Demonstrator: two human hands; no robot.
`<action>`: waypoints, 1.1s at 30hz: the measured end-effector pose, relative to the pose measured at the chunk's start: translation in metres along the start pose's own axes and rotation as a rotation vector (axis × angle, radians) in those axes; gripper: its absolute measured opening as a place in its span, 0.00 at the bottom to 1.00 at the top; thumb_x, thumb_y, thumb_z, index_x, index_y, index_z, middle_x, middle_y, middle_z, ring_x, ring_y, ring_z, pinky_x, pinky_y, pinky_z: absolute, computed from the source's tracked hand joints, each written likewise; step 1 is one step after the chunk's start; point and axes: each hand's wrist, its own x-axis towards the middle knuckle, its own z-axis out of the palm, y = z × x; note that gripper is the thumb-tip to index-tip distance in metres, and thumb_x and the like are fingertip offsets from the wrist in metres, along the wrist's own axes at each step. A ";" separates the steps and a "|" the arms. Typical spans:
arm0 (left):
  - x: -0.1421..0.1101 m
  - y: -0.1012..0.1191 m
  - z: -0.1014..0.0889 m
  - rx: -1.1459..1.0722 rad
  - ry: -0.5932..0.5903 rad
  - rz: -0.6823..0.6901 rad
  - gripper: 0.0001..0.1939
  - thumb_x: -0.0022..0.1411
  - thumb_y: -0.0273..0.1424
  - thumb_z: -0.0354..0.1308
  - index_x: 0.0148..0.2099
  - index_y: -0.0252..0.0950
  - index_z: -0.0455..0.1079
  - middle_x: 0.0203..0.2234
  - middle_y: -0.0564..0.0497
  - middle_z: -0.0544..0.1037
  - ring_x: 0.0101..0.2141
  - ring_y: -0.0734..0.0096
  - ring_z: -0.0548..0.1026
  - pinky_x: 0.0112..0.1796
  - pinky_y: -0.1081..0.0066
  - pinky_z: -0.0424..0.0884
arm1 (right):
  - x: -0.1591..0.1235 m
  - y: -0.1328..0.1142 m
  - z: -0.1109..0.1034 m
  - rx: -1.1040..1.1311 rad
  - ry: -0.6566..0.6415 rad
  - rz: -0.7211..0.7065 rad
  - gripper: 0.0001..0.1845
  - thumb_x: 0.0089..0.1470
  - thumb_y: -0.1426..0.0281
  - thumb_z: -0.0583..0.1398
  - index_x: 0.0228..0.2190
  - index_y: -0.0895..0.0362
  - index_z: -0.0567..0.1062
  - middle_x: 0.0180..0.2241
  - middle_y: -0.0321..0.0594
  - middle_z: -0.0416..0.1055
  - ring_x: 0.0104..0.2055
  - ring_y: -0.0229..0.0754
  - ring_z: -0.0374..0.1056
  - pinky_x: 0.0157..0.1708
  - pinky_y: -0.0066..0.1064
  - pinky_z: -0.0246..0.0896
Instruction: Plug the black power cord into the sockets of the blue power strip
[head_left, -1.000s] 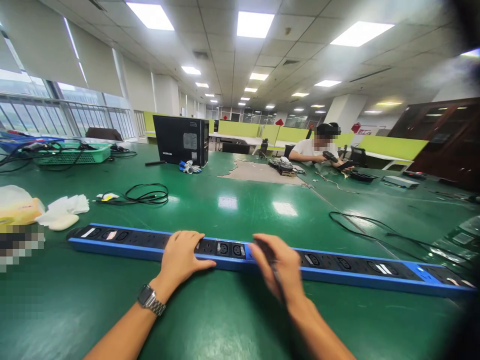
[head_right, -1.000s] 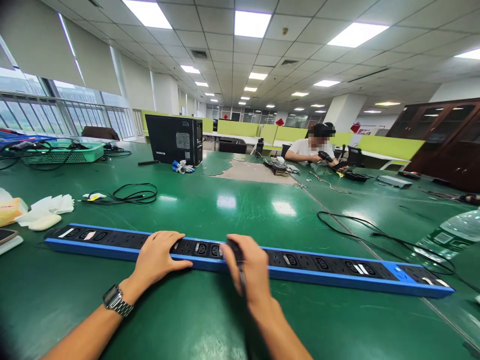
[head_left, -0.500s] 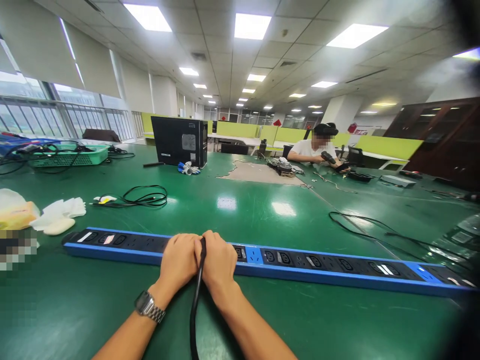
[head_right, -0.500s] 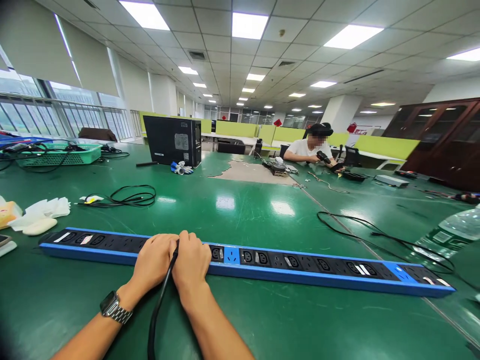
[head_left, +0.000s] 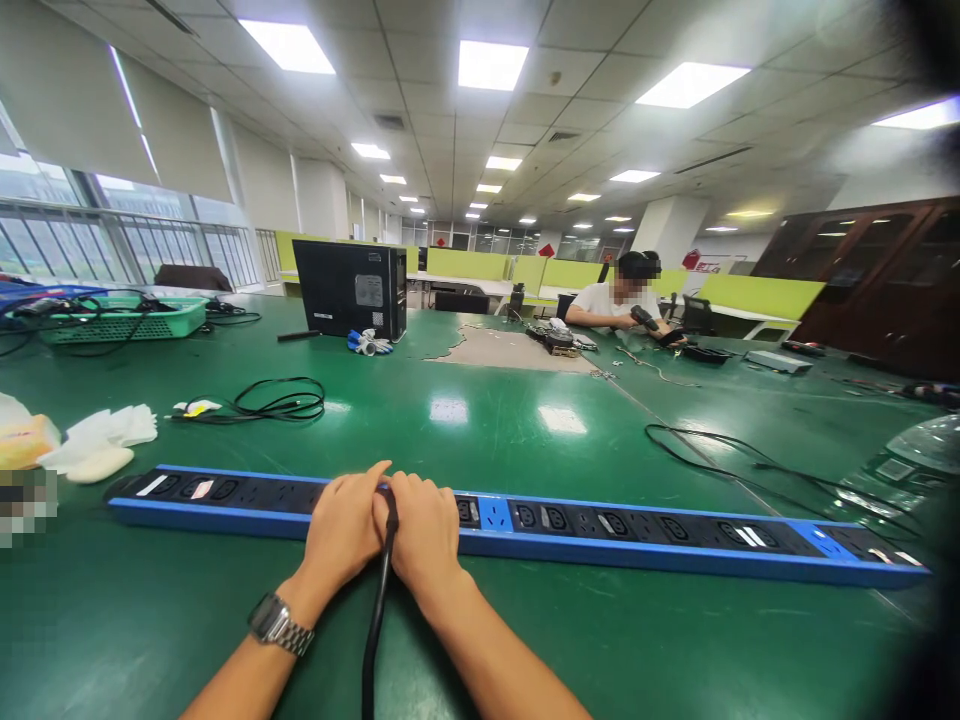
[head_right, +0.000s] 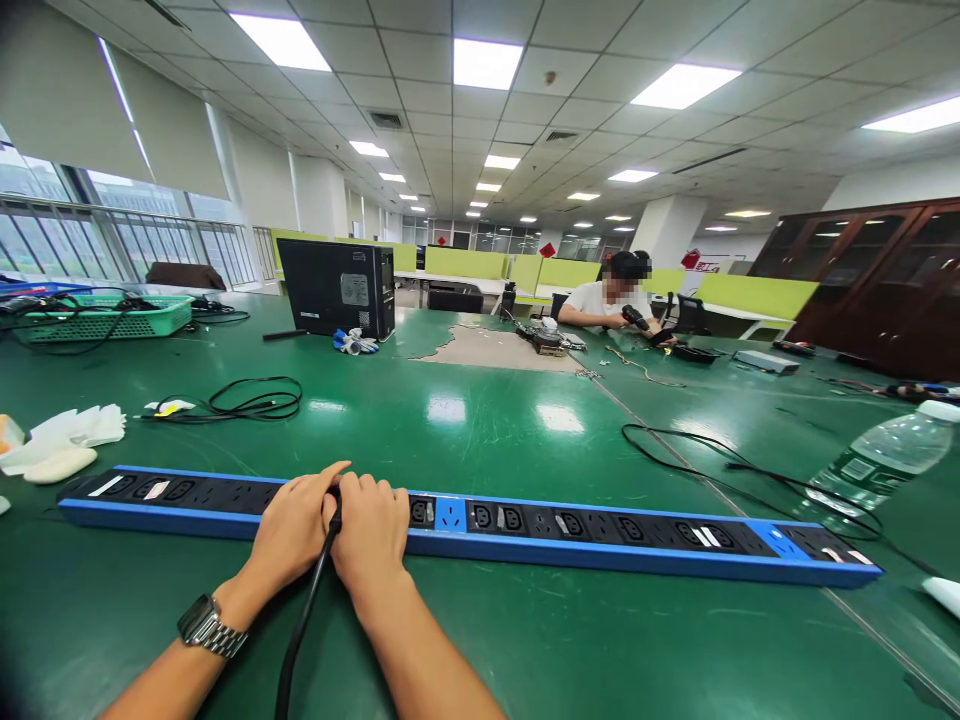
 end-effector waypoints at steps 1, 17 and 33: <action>0.000 0.000 0.000 -0.010 0.004 -0.008 0.24 0.60 0.23 0.44 0.58 0.32 0.64 0.45 0.43 0.78 0.45 0.58 0.75 0.49 0.57 0.67 | 0.000 0.000 0.001 0.006 0.005 0.003 0.08 0.62 0.63 0.53 0.38 0.50 0.71 0.36 0.35 0.74 0.38 0.45 0.68 0.35 0.36 0.50; -0.005 -0.003 -0.004 -0.160 -0.011 -0.022 0.31 0.48 0.28 0.57 0.57 0.40 0.64 0.47 0.49 0.78 0.47 0.58 0.74 0.50 0.60 0.66 | -0.018 0.032 -0.010 0.313 -0.050 -0.202 0.16 0.55 0.68 0.58 0.47 0.53 0.69 0.46 0.39 0.74 0.48 0.42 0.67 0.50 0.35 0.58; -0.004 0.003 -0.009 -0.197 -0.044 -0.048 0.36 0.48 0.36 0.67 0.59 0.41 0.62 0.47 0.49 0.78 0.48 0.57 0.73 0.51 0.58 0.64 | 0.000 0.040 -0.009 0.372 -0.104 0.082 0.14 0.56 0.70 0.59 0.45 0.55 0.73 0.40 0.41 0.75 0.42 0.43 0.69 0.42 0.31 0.59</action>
